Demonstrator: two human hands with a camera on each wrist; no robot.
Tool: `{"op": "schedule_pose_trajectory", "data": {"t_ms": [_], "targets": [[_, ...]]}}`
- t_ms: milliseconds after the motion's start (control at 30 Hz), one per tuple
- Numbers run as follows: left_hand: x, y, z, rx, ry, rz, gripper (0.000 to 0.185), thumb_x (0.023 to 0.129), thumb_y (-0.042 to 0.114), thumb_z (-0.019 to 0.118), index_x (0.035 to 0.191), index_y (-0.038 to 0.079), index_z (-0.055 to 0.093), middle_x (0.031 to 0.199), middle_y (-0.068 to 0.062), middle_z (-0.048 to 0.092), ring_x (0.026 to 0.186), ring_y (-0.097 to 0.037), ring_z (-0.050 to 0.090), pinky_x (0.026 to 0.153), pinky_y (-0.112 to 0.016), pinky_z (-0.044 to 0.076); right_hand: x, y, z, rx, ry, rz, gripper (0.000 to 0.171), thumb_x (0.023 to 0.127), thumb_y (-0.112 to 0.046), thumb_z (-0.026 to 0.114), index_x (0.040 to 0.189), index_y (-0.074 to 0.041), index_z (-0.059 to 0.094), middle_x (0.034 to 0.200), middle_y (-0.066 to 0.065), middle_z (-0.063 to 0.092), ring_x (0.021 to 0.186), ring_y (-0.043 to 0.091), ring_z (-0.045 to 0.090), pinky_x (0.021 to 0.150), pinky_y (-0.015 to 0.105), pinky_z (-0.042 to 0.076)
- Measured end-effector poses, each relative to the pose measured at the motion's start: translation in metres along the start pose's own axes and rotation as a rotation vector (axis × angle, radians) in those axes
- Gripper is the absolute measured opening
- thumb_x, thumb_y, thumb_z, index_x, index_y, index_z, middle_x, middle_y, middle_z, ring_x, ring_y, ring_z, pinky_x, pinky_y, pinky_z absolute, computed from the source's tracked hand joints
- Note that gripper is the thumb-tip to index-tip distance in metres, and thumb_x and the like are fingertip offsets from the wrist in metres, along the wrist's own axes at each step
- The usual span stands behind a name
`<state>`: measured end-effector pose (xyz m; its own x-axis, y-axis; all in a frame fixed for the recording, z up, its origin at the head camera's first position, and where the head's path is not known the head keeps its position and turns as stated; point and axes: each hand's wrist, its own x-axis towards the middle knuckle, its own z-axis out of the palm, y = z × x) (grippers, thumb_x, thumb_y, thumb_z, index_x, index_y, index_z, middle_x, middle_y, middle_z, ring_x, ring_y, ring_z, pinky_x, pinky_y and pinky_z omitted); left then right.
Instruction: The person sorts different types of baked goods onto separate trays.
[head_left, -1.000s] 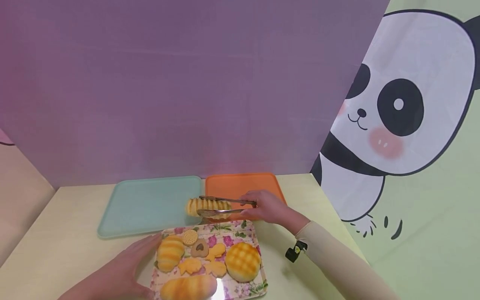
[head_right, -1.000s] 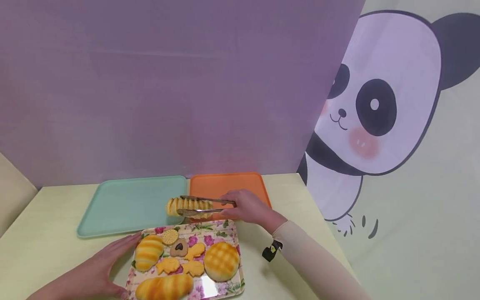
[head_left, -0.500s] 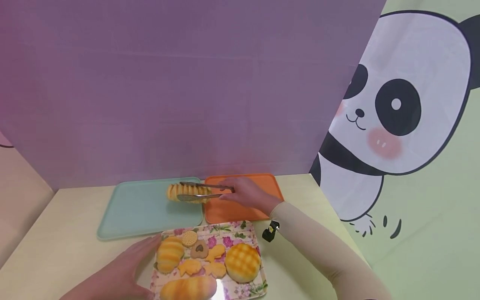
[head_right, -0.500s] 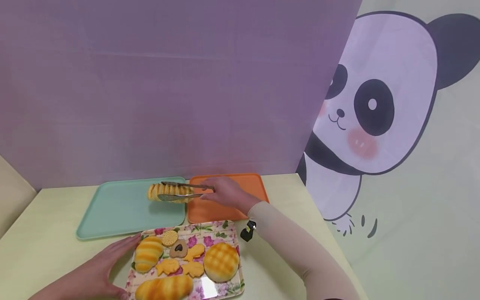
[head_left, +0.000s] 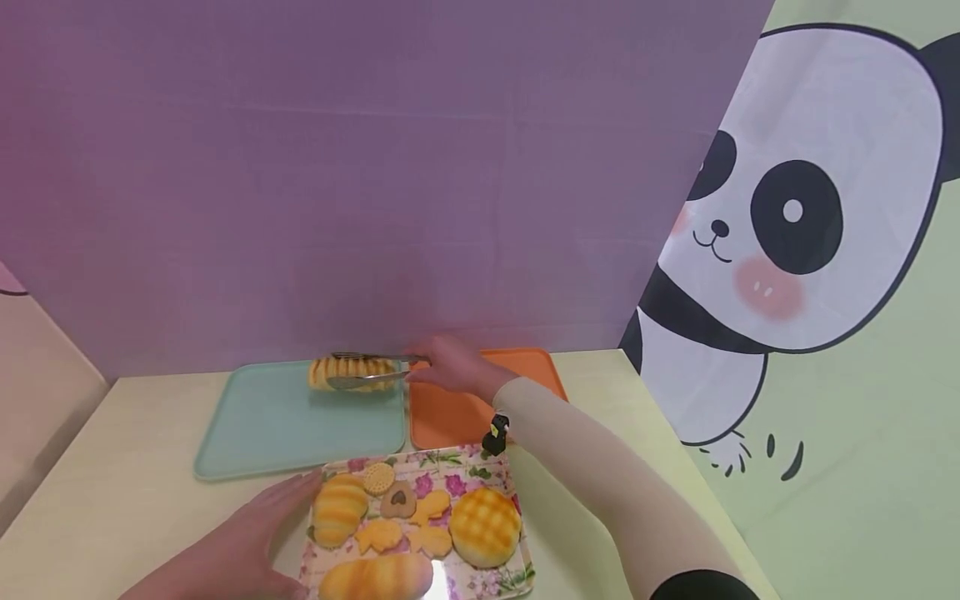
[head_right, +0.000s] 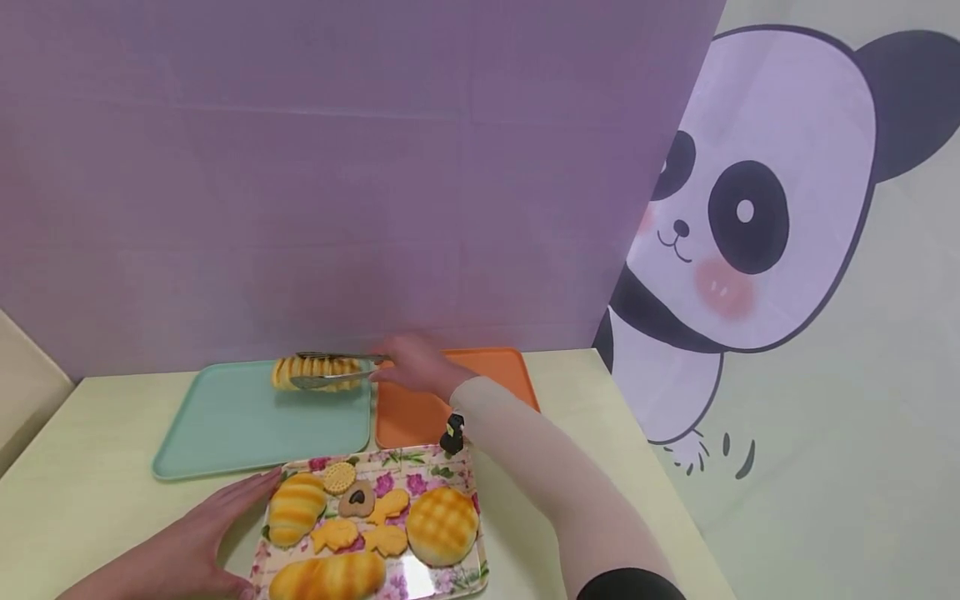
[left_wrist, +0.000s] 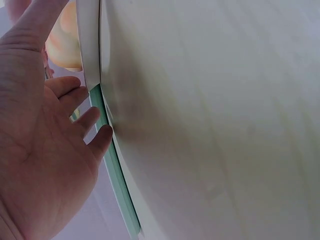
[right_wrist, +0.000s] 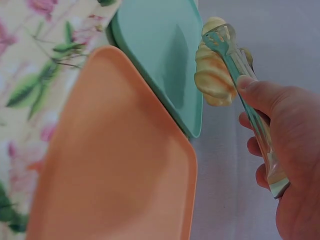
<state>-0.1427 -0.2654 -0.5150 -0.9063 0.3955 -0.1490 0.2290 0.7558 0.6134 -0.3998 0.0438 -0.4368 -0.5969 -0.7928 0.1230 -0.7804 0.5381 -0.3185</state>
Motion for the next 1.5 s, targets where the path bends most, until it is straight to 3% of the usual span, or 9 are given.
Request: {"op": "schedule_pose_trajectory", "data": {"t_ms": [200, 467, 667, 1067, 1133, 1233, 1300, 1400, 1500], "targets": [[0.001, -0.001, 0.0, 0.039, 0.021, 0.051, 0.14, 0.07, 0.071, 0.094, 0.172, -0.001, 0.031, 0.176, -0.028, 0.031, 0.157, -0.062, 0.03, 0.118, -0.086, 0.029, 0.015, -0.003, -0.002, 0.001, -0.044, 0.038, 0.051, 0.107, -0.03, 0.077, 0.151, -0.006, 0.067, 0.143, 0.011, 0.074, 0.124, 0.026, 0.073, 0.107, 0.036, 0.06], [0.003, -0.001, 0.001, 0.002, 0.004, 0.007, 0.143, 0.066, 0.072, 0.095, 0.173, 0.001, 0.03, 0.178, -0.025, 0.03, 0.159, -0.06, 0.027, 0.119, -0.085, 0.028, 0.028, -0.003, 0.0, -0.044, -0.051, 0.078, 0.051, 0.105, -0.033, 0.079, 0.151, -0.012, 0.07, 0.137, 0.004, 0.077, 0.109, 0.013, 0.075, 0.096, 0.029, 0.061], [0.004, -0.001, 0.002, 0.01, 0.02, 0.029, 0.143, 0.067, 0.074, 0.093, 0.172, 0.0, 0.031, 0.177, -0.026, 0.031, 0.159, -0.059, 0.028, 0.12, -0.084, 0.028, 0.031, 0.0, 0.005, -0.077, -0.053, 0.087, 0.05, 0.103, -0.033, 0.081, 0.148, -0.013, 0.072, 0.14, 0.002, 0.076, 0.115, 0.016, 0.074, 0.097, 0.029, 0.061], [0.001, 0.006, 0.002, -0.008, 0.01, -0.03, 0.144, 0.065, 0.071, 0.096, 0.174, 0.005, 0.028, 0.179, -0.024, 0.029, 0.16, -0.058, 0.026, 0.121, -0.085, 0.025, 0.033, 0.003, 0.014, 0.023, -0.082, 0.152, 0.054, 0.104, -0.03, 0.08, 0.153, -0.012, 0.067, 0.151, 0.004, 0.07, 0.134, 0.021, 0.068, 0.106, 0.032, 0.059], [0.002, 0.009, 0.004, -0.016, -0.001, -0.108, 0.146, 0.061, 0.074, 0.096, 0.177, 0.017, 0.027, 0.18, -0.015, 0.03, 0.162, -0.053, 0.026, 0.121, -0.085, 0.024, 0.033, 0.003, 0.013, 0.037, -0.086, 0.158, 0.056, 0.104, -0.03, 0.08, 0.154, -0.011, 0.066, 0.152, 0.005, 0.069, 0.136, 0.021, 0.067, 0.108, 0.032, 0.059], [0.001, 0.011, 0.004, -0.003, 0.003, -0.119, 0.146, 0.061, 0.078, 0.094, 0.178, 0.023, 0.026, 0.181, -0.01, 0.031, 0.163, -0.049, 0.027, 0.12, -0.086, 0.025, 0.033, 0.002, 0.012, 0.038, -0.091, 0.159, 0.058, 0.103, -0.029, 0.082, 0.155, -0.009, 0.065, 0.154, 0.006, 0.068, 0.138, 0.023, 0.065, 0.111, 0.033, 0.057], [0.0, 0.01, 0.004, 0.001, 0.009, -0.092, 0.144, 0.063, 0.077, 0.094, 0.177, 0.021, 0.026, 0.18, -0.011, 0.032, 0.162, -0.05, 0.029, 0.119, -0.086, 0.026, 0.033, 0.0, 0.012, 0.031, -0.094, 0.158, 0.06, 0.102, -0.03, 0.083, 0.155, -0.009, 0.064, 0.154, 0.007, 0.067, 0.139, 0.024, 0.064, 0.113, 0.033, 0.056], [-0.003, 0.005, 0.002, -0.025, 0.033, 0.005, 0.142, 0.067, 0.07, 0.095, 0.174, 0.004, 0.028, 0.178, -0.026, 0.03, 0.159, -0.059, 0.027, 0.119, -0.086, 0.026, 0.032, -0.002, 0.013, 0.02, -0.09, 0.147, 0.064, 0.101, -0.033, 0.083, 0.157, -0.008, 0.062, 0.155, 0.009, 0.066, 0.139, 0.025, 0.064, 0.114, 0.035, 0.055], [-0.005, 0.004, 0.0, -0.037, 0.036, 0.026, 0.141, 0.069, 0.07, 0.094, 0.174, 0.004, 0.028, 0.178, -0.026, 0.029, 0.16, -0.058, 0.027, 0.12, -0.085, 0.026, 0.032, -0.002, 0.014, 0.033, -0.081, 0.138, 0.068, 0.101, -0.035, 0.083, 0.159, -0.008, 0.06, 0.156, 0.009, 0.065, 0.136, 0.026, 0.065, 0.113, 0.036, 0.056]]}}
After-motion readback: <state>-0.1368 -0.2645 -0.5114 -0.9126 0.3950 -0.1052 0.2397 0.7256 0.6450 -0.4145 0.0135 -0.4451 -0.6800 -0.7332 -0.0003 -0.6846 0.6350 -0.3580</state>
